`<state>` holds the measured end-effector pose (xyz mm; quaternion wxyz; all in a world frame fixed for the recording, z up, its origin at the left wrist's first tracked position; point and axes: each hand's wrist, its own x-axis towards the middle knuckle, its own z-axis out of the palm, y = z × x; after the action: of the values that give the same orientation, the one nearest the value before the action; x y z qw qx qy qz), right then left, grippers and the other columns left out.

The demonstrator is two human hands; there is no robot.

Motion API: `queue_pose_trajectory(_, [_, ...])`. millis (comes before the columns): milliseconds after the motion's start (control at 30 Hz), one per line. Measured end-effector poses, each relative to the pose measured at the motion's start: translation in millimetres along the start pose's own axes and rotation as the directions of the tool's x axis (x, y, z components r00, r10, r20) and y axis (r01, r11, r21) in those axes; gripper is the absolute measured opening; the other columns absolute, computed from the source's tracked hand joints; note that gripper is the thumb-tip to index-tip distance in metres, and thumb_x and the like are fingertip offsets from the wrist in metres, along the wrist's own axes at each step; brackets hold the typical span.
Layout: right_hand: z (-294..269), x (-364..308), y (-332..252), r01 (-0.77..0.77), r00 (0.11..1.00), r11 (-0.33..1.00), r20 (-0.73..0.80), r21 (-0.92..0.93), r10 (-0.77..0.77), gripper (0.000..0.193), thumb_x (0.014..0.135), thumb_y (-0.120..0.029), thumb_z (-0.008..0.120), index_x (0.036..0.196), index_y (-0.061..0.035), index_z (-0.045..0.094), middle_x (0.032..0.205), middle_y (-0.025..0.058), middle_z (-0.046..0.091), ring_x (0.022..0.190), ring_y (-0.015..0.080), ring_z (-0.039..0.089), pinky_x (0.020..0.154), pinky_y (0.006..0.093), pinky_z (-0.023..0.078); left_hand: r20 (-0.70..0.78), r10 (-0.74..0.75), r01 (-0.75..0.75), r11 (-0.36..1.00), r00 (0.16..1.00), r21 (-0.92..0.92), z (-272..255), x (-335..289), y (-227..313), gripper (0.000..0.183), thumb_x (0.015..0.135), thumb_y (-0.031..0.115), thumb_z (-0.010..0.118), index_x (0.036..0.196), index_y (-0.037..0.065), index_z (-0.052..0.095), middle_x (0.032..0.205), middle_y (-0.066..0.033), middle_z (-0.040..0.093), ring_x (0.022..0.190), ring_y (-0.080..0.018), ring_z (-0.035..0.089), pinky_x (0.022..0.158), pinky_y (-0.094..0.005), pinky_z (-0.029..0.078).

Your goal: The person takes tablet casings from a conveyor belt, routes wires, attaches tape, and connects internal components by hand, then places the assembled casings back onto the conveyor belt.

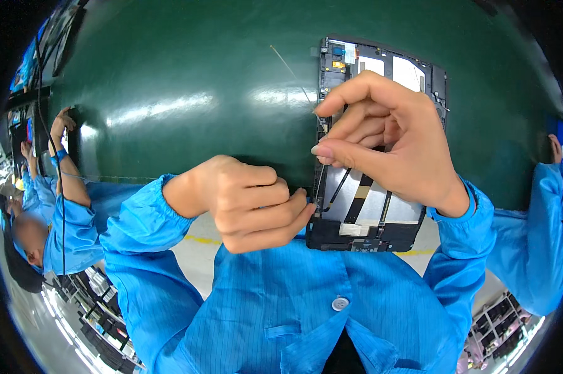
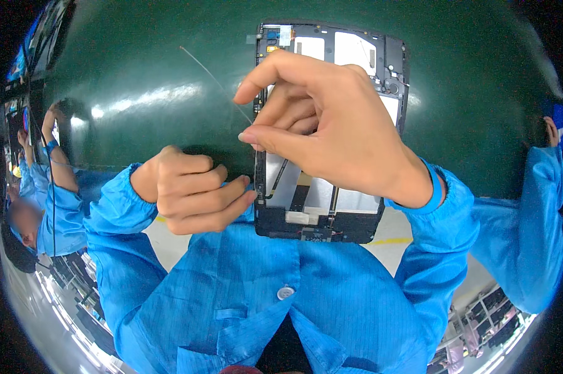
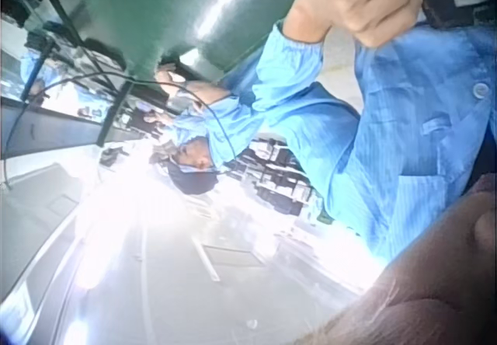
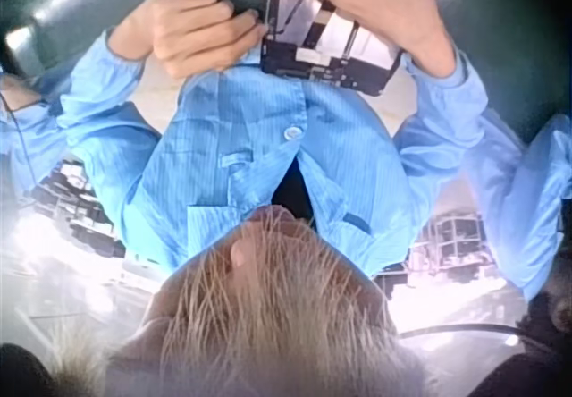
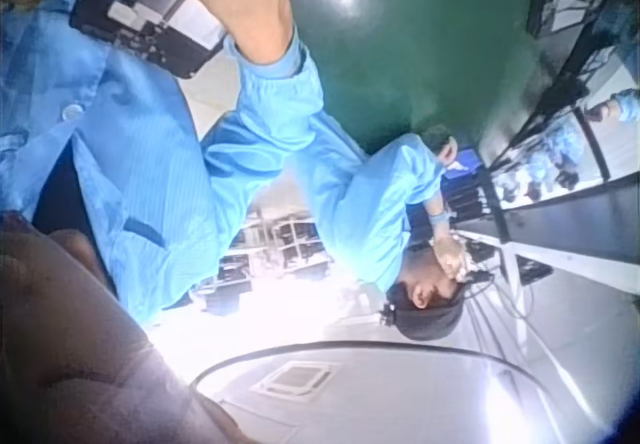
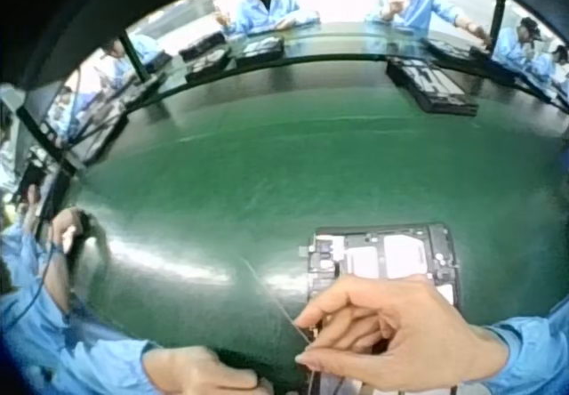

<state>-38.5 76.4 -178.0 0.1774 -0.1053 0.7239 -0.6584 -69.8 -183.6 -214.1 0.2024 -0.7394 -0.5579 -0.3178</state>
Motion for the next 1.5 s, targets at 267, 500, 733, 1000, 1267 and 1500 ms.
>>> queue_pose_trajectory(267, [0.9, -1.7, -2.6, 0.019, 1.000, 1.000, -0.010, -0.007, -0.019, 0.034, 0.092, 0.005, 0.086, 0.121, 0.0024, 0.069, 0.094, 0.0130, 0.082, 0.089, 0.0157, 0.082, 0.076, 0.0228, 0.065, -0.001, -0.012, 0.012, 1.000, 1.000, 0.003, -0.3, 1.0, 1.7, 0.013, 0.078, 0.010, 0.078, 0.085, -0.001, 0.078, 0.083, -0.0104, 0.073, 0.060, -0.0123, 0.058, 0.052, -0.0253, 0.039])
queue_pose_trajectory(500, [1.7, -4.7, -0.4, 0.029, 0.999, 0.999, -0.021, -0.013, -0.029, 0.036, 0.091, 0.005, 0.086, 0.123, 0.0025, 0.069, 0.094, 0.0123, 0.082, 0.091, 0.0158, 0.082, 0.076, 0.0227, 0.065, -0.009, 0.014, -0.014, 1.000, 1.000, 0.009, 4.9, -0.8, 1.2, 0.015, 0.076, 0.011, 0.078, 0.084, -0.001, 0.077, 0.082, -0.0098, 0.072, 0.061, -0.0127, 0.058, 0.052, -0.0255, 0.039])
queue_pose_trajectory(733, [1.4, -6.6, 2.2, 0.019, 1.000, 0.999, -0.011, 0.027, -0.019, 0.038, 0.092, 0.008, 0.084, 0.127, 0.0027, 0.069, 0.095, 0.0125, 0.082, 0.092, 0.0173, 0.083, 0.078, 0.0240, 0.065, -0.024, 0.015, -0.015, 1.000, 1.000, 0.012, 8.8, -1.8, 2.7, 0.018, 0.074, 0.014, 0.077, 0.084, -0.002, 0.077, 0.081, -0.0095, 0.072, 0.061, -0.0123, 0.057, 0.051, -0.0252, 0.038])
queue_pose_trajectory(1000, [2.4, -7.8, 6.1, 0.040, 0.999, 0.998, -0.023, 0.038, -0.040, 0.040, 0.091, 0.009, 0.084, 0.128, 0.0029, 0.069, 0.096, 0.0128, 0.082, 0.092, 0.0183, 0.083, 0.081, 0.0263, 0.067, -0.025, 0.006, -0.006, 1.000, 1.000, 0.009, 10.0, -2.6, 5.6, 0.019, 0.073, 0.013, 0.078, 0.083, -0.002, 0.077, 0.080, -0.0090, 0.071, 0.060, -0.0120, 0.057, 0.052, -0.0250, 0.038])
queue_pose_trajectory(1267, [1.9, -5.5, 4.2, 0.030, 0.999, 0.999, -0.023, 0.033, -0.029, 0.040, 0.091, 0.009, 0.083, 0.128, 0.0030, 0.069, 0.096, 0.0130, 0.082, 0.093, 0.0185, 0.083, 0.081, 0.0269, 0.068, -0.040, 0.000, 0.001, 1.000, 0.999, 0.023, 11.5, -4.2, 4.4, 0.017, 0.072, 0.013, 0.078, 0.082, -0.001, 0.078, 0.079, -0.0083, 0.071, 0.061, -0.0121, 0.057, 0.052, -0.0250, 0.038])
queue_pose_trajectory(1500, [1.8, -4.9, 2.7, 0.057, 0.998, 0.998, -0.015, -0.008, -0.057, 0.041, 0.091, 0.008, 0.084, 0.128, 0.0036, 0.068, 0.096, 0.0131, 0.082, 0.091, 0.0184, 0.083, 0.080, 0.0255, 0.067, -0.046, 0.000, 0.001, 1.000, 0.999, 0.024, 9.1, -3.4, 5.6, 0.016, 0.072, 0.012, 0.078, 0.081, -0.001, 0.078, 0.079, -0.0085, 0.071, 0.060, -0.0128, 0.058, 0.052, -0.0252, 0.039])
